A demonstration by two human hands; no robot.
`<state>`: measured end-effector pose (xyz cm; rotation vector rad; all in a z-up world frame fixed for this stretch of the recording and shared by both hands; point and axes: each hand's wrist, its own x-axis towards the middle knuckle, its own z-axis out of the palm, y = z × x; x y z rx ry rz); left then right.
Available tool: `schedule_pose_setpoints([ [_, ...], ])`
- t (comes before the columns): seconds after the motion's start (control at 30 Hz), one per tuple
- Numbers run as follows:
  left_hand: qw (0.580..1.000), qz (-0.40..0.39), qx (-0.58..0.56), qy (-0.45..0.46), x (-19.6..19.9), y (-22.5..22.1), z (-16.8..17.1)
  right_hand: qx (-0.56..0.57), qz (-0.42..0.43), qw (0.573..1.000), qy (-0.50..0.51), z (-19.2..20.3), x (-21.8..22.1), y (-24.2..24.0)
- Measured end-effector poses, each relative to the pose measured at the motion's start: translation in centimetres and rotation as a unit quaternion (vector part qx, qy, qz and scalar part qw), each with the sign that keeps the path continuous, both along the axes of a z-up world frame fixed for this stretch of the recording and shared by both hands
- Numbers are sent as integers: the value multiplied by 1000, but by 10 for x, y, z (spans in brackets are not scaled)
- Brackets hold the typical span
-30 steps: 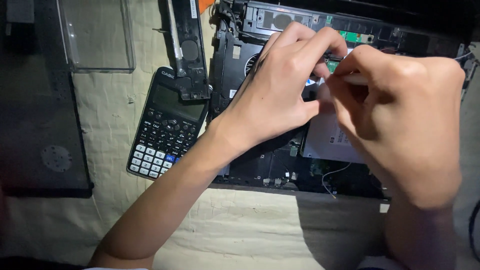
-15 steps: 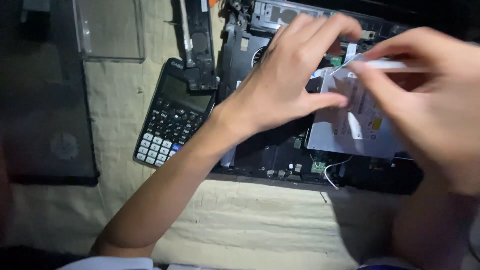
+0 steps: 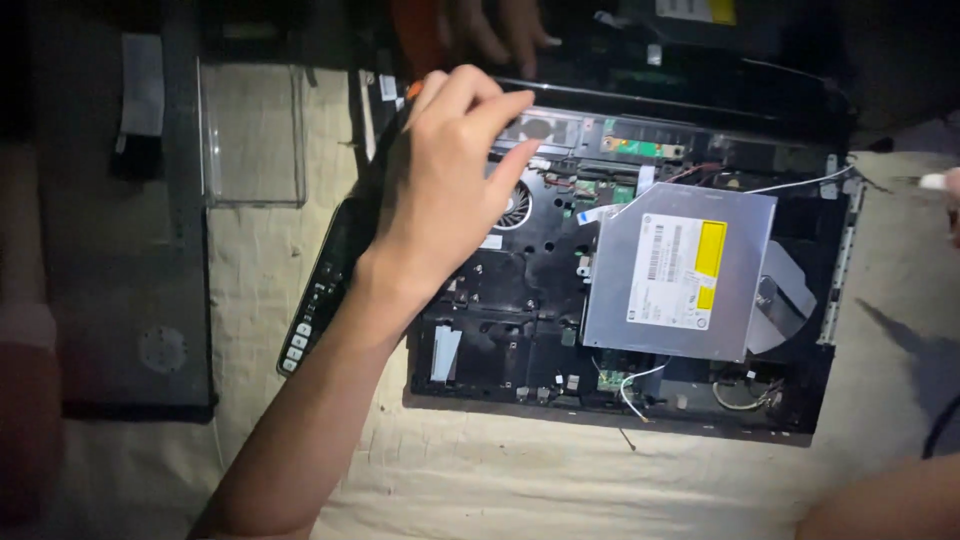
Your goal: The person is disassembling a laptop, removing the optical drive and manipulating internal ribbon cables and connectors.
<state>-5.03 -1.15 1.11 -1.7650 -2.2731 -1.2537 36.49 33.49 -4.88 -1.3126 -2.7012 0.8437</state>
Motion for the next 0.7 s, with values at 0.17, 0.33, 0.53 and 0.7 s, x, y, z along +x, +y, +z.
schedule_pose_setpoints([
  [0.17, 998, 42, -5, -51, 2, 2, -5, 28, 18, 998, 60, 50, -55, -64],
  [0.33, 997, 69, -2, -24, 10, 6, -10, 53, 41, 992, 110, 90, -98, -123],
  [0.53, 995, 89, 31, -36, 7, 5, -10, -6, 27, 983, 179, 144, -195, -206],
  [0.7, 990, 91, 38, -98, 5, 4, -11, 46, 153, 952, 262, 121, -245, -209],
])
